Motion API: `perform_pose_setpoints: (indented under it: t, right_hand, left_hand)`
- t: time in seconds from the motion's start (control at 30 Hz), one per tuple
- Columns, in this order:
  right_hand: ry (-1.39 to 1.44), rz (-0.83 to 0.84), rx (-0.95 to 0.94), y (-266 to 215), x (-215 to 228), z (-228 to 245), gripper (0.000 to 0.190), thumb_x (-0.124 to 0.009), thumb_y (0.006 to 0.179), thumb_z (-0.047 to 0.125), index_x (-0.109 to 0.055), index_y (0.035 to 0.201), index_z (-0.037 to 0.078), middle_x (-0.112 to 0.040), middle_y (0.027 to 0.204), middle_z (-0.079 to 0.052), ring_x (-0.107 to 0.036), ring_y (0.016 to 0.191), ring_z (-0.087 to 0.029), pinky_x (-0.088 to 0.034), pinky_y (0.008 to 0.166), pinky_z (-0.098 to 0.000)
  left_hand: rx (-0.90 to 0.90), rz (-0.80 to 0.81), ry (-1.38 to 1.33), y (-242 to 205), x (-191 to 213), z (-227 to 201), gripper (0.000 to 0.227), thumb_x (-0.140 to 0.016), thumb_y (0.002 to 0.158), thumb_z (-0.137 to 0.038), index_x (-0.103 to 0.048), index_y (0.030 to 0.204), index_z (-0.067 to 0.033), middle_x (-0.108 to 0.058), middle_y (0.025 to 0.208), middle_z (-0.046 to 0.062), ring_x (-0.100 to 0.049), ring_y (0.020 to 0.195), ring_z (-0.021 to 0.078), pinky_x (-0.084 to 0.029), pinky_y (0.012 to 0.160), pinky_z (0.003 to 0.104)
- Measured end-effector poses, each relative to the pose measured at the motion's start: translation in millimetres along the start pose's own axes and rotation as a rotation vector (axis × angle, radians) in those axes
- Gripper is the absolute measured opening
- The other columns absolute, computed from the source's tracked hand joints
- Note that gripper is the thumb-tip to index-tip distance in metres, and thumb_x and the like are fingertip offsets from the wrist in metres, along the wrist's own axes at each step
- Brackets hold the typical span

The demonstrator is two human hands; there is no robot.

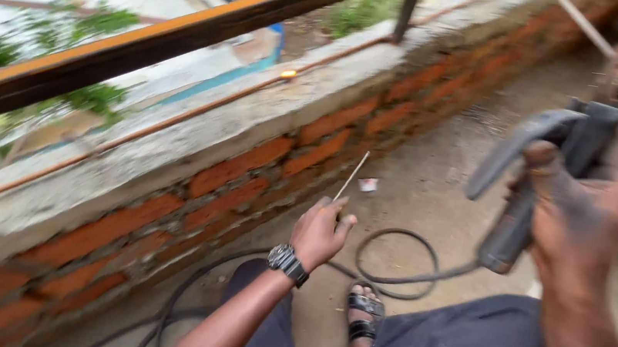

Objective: Welding metal bars onto a balcony railing using a handheld welding electrode holder.

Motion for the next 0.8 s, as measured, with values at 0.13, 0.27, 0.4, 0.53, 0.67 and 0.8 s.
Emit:
perform_pose_setpoints:
  t: [0.13,0.27,0.4,0.53,0.67,0.8]
  right_hand:
    - [-0.021,0.306,-0.385,51,65,-214,0.031,-0.078,0.11,0.041,-0.063,0.109,0.013,-0.063,0.084,0.001,-0.066,0.082,-0.011,-0.059,0.071,-0.0251]
    - [-0.14,0.65,-0.674,103,26,-368,0.03,-0.073,0.097,0.031,-0.062,0.095,0.003,-0.063,0.075,-0.008,-0.063,0.07,-0.023,-0.06,0.062,-0.0379]
    - [-0.005,0.837,-0.192,-28,-100,-66,0.056,-0.079,0.084,0.017,-0.054,0.133,0.008,-0.069,0.103,-0.007,-0.073,0.085,-0.017,-0.065,0.076,-0.031]
    - [-0.39,0.876,-0.327,-66,-167,-2,0.059,-0.078,0.081,0.015,-0.061,0.137,0.01,-0.071,0.104,-0.01,-0.071,0.08,-0.02,-0.064,0.068,-0.0356]
    - [-0.122,0.889,-0.369,-91,-200,-30,0.065,-0.075,0.08,0.027,-0.059,0.139,0.007,-0.069,0.101,-0.006,-0.068,0.075,-0.014,-0.064,0.066,-0.0309]
    - [0.133,0.915,-0.379,-102,-220,-55,0.069,-0.079,0.081,0.038,-0.06,0.137,0.002,-0.067,0.093,-0.005,-0.064,0.074,-0.012,-0.058,0.064,-0.0277]
  left_hand:
    - [0.159,-0.187,0.105,-81,106,20,0.042,-0.068,0.092,-0.034,-0.068,0.127,-0.011,-0.068,0.1,0.012,-0.068,0.089,0.0335,-0.055,0.075,0.045]
    - [0.193,-0.364,0.222,-130,186,23,0.037,-0.068,0.094,-0.034,-0.07,0.124,-0.0126,-0.068,0.098,0.01,-0.069,0.084,0.0313,-0.055,0.07,0.044]
    - [0.252,-0.498,0.435,-148,243,46,0.032,-0.065,0.097,-0.033,-0.071,0.122,-0.0156,-0.069,0.095,0.007,-0.068,0.075,0.0239,-0.056,0.061,0.039]
    - [0.296,-0.518,0.698,-125,305,58,0.026,-0.061,0.102,-0.031,-0.071,0.121,-0.0158,-0.069,0.094,0.008,-0.065,0.068,0.0192,-0.056,0.054,0.033]
    - [0.327,-0.339,0.87,-79,350,53,0.029,-0.058,0.1,-0.029,-0.067,0.123,-0.0126,-0.067,0.097,0.013,-0.065,0.067,0.0222,-0.058,0.052,0.037]
    - [0.15,-0.25,1.061,-52,363,69,0.031,-0.056,0.1,-0.008,-0.068,0.128,-0.0132,-0.067,0.1,0.014,-0.068,0.072,0.0215,-0.06,0.058,0.036]
Point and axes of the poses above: each hand's wrist, its own y-axis towards the middle knuckle, its own x-axis out of the back of the hand, z = x × y, the point moved 3 cm from there along y, towards the middle knuckle
